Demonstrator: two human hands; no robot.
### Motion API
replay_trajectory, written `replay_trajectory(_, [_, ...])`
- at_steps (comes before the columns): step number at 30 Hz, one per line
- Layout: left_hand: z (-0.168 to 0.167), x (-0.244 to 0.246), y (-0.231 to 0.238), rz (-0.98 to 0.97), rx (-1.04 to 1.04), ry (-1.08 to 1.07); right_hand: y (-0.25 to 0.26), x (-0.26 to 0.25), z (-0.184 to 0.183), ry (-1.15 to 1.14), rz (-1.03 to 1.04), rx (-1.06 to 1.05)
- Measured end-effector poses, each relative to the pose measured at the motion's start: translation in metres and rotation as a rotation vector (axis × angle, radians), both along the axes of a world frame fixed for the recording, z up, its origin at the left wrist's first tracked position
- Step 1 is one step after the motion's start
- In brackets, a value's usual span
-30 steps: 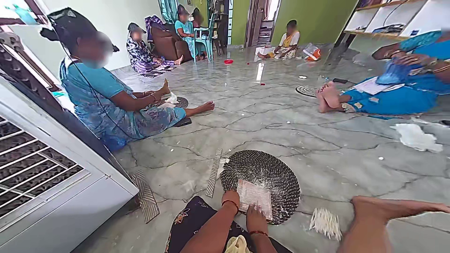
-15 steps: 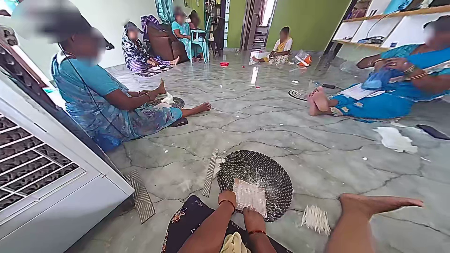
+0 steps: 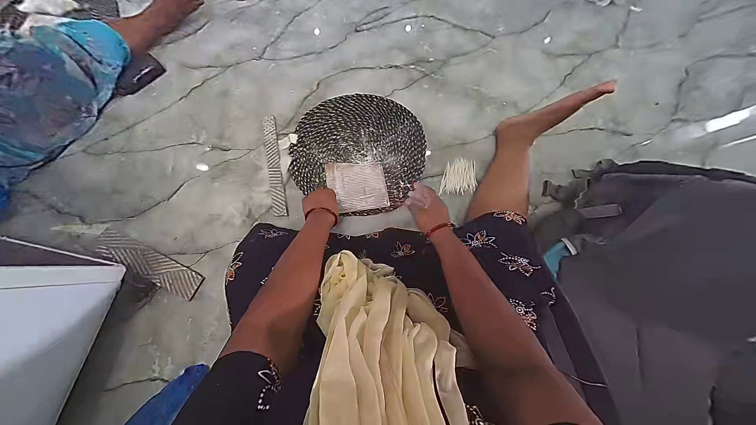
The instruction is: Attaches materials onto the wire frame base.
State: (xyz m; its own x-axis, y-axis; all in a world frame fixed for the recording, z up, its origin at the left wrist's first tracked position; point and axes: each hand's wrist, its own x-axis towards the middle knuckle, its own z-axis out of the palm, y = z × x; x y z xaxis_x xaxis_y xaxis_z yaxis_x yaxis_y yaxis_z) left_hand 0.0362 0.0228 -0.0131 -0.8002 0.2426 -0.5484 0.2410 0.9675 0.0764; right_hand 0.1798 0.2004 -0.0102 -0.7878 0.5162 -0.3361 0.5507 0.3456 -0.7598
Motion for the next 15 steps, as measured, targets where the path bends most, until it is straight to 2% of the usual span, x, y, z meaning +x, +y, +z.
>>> replay_trajectory(3, [0.002, 0.005, 0.007, -0.065, 0.046, -0.017, 0.014, 0.016, -0.014, 0.153, -0.313, -0.393])
replay_trajectory(5, [0.003, 0.010, 0.011, -0.104, 0.108, -0.046, 0.011, 0.013, -0.017, 0.180, -0.442, -0.533])
replay_trajectory(9, [0.006, 0.028, 0.013, -0.160, 0.261, -0.113, -0.001, -0.001, -0.020, 0.213, -0.485, -0.582])
replay_trajectory(15, [0.005, 0.043, 0.016, -0.172, 0.336, -0.179, -0.010, -0.011, -0.022, 0.210, -0.518, -0.593])
